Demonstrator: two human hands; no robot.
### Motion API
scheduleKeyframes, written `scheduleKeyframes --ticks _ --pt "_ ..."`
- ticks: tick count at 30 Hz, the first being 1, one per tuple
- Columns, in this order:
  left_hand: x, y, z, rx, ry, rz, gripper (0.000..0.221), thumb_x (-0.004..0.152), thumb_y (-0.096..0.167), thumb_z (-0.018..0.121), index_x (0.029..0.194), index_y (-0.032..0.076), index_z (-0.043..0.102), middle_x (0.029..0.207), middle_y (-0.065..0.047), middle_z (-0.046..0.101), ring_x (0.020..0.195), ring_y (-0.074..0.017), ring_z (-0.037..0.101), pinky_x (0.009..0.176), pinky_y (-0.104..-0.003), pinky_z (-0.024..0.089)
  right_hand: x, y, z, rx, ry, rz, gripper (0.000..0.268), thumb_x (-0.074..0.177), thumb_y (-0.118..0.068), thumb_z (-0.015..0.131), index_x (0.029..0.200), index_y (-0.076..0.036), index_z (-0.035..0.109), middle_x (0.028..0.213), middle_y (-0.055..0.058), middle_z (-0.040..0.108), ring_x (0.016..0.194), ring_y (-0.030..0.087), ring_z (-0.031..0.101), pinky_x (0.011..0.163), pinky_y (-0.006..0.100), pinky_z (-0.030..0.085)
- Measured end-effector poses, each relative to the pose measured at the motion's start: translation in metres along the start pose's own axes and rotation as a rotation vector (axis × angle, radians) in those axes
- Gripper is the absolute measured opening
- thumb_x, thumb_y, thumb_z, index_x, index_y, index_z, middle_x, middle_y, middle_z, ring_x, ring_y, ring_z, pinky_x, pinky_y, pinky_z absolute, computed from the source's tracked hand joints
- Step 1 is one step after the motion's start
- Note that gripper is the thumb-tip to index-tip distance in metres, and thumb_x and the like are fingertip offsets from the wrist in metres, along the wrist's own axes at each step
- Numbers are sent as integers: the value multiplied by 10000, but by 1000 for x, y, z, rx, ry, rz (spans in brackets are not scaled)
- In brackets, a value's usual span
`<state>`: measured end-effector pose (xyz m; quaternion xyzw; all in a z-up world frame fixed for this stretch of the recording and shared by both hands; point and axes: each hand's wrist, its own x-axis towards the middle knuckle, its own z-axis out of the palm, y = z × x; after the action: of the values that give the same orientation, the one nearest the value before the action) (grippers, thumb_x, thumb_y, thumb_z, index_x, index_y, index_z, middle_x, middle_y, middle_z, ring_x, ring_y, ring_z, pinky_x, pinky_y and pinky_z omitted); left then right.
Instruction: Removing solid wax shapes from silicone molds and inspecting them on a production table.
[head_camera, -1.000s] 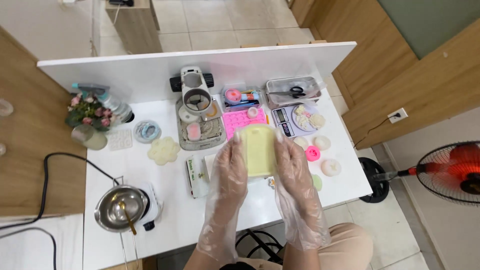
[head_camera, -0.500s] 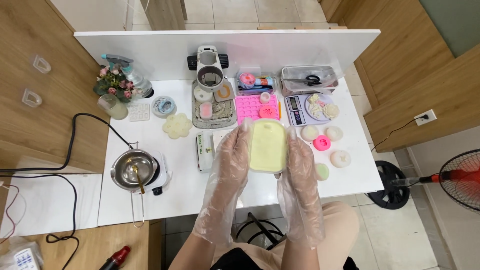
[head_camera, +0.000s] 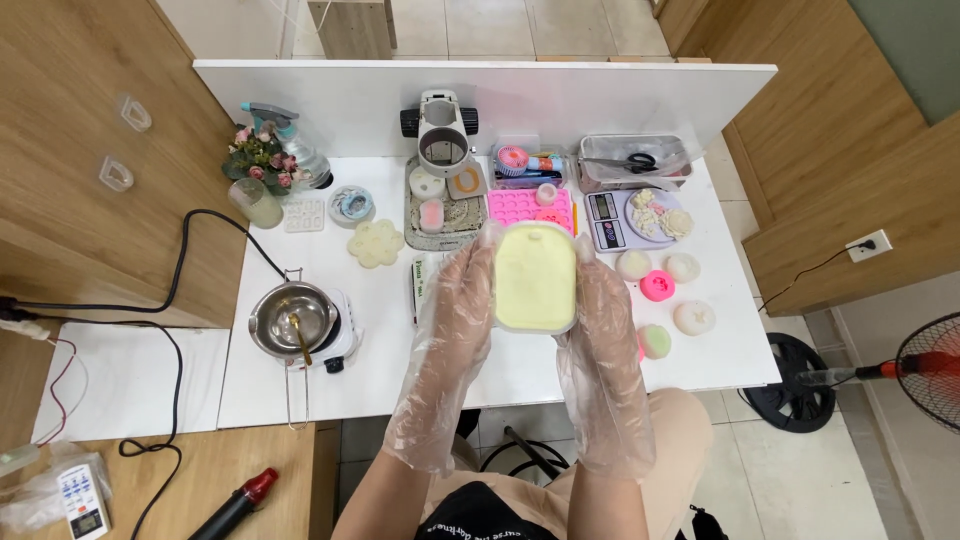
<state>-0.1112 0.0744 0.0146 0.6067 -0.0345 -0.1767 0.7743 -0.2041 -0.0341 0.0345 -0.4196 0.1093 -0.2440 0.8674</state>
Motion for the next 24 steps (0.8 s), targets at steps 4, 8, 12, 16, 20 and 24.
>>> scheduleKeyframes --ticks 4,8,12,16,20,24 --pt "1 -13 -1 39 11 -4 392 1035 306 524 1233 19 701 970 -40 733 824 -96 618 746 -273 531 -3 9 -11 34 -20 -7 345 1099 -279 627 1215 44 655 970 21 672 789 63 551 646 204 428" --pt "4 -25 -3 -32 -13 97 393 1050 302 543 1273 13 689 1009 -40 717 885 -79 602 797 -262 527 1 14 -25 -1098 -113 -763 468 953 46 670 1401 37 537 1161 110 629 1045 230 631 874 307 524" --pt "-13 13 1 124 -8 57 407 1053 322 529 1261 20 706 1002 -69 720 888 -95 614 803 -272 528 2 9 -21 -1286 -143 -815 517 877 136 718 1360 22 575 1076 134 658 995 281 637 823 342 514" --pt "-14 14 2 107 -22 -34 429 1029 350 519 1324 72 660 1071 -38 734 952 -73 631 860 -247 517 2 6 -21 -1342 -105 -960 497 779 122 720 1241 -16 600 1106 147 657 1035 338 625 874 408 516" --pt "-7 -17 -6 190 -77 217 472 1079 360 516 1379 7 607 1171 -74 691 1045 -116 625 914 -281 512 16 13 -39 -737 -91 -406 248 1032 -191 582 1162 13 638 870 77 642 711 169 584 608 283 463" --pt "-10 -15 14 -56 -111 -115 516 1110 428 488 1176 -39 698 899 -86 645 794 -148 562 736 -304 508 13 14 -18 -460 123 -207 459 1116 -422 419 939 -44 611 643 -2 559 496 70 483 450 241 383"
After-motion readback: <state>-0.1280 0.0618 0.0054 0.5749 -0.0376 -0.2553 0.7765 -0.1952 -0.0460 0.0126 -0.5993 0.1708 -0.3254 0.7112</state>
